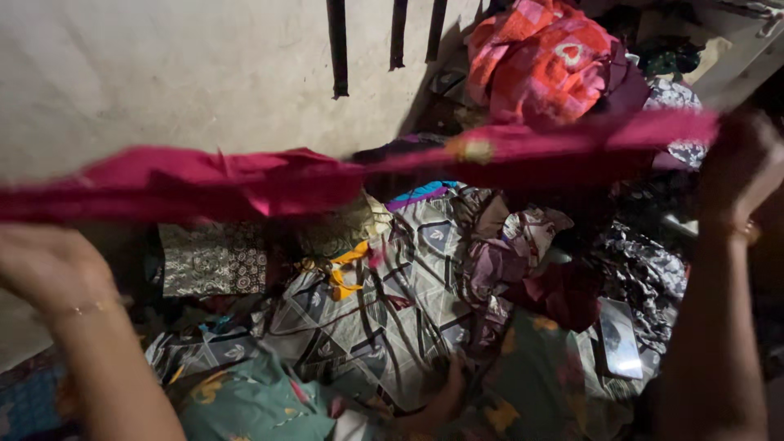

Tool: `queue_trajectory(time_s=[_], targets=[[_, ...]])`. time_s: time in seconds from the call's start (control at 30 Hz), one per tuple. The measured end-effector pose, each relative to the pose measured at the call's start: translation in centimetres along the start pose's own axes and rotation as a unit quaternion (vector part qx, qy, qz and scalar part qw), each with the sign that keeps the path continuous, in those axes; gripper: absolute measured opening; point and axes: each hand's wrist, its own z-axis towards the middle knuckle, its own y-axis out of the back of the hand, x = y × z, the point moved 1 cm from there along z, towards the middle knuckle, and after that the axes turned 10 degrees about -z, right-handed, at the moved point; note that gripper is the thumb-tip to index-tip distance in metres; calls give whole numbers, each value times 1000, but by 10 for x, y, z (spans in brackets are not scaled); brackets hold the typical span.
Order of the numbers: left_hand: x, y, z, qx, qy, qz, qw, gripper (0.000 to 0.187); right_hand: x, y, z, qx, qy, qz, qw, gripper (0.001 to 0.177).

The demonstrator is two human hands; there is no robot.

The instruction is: The person folds several garments by hand on a bed. They pick up each item, unfold it, smooth it, and fold it into a compact shape before placing it on a growing stack. The items include a patterned top, a green top, a pink top, and a purple top.

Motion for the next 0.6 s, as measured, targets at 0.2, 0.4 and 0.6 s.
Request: queue_trajectory(time_s=[0.2,0.4,0.6], targets=[[-17,34,-181,-176,49,-105,978,32,12,38,-195,110,-83,163,977,30],[-27,44,-266,-273,96,-82,954,55,58,54,-310,299,-486,461,680,30],[39,-28,-270,-280,237,85,926,36,156,69,-240,407,-261,477,734,59]])
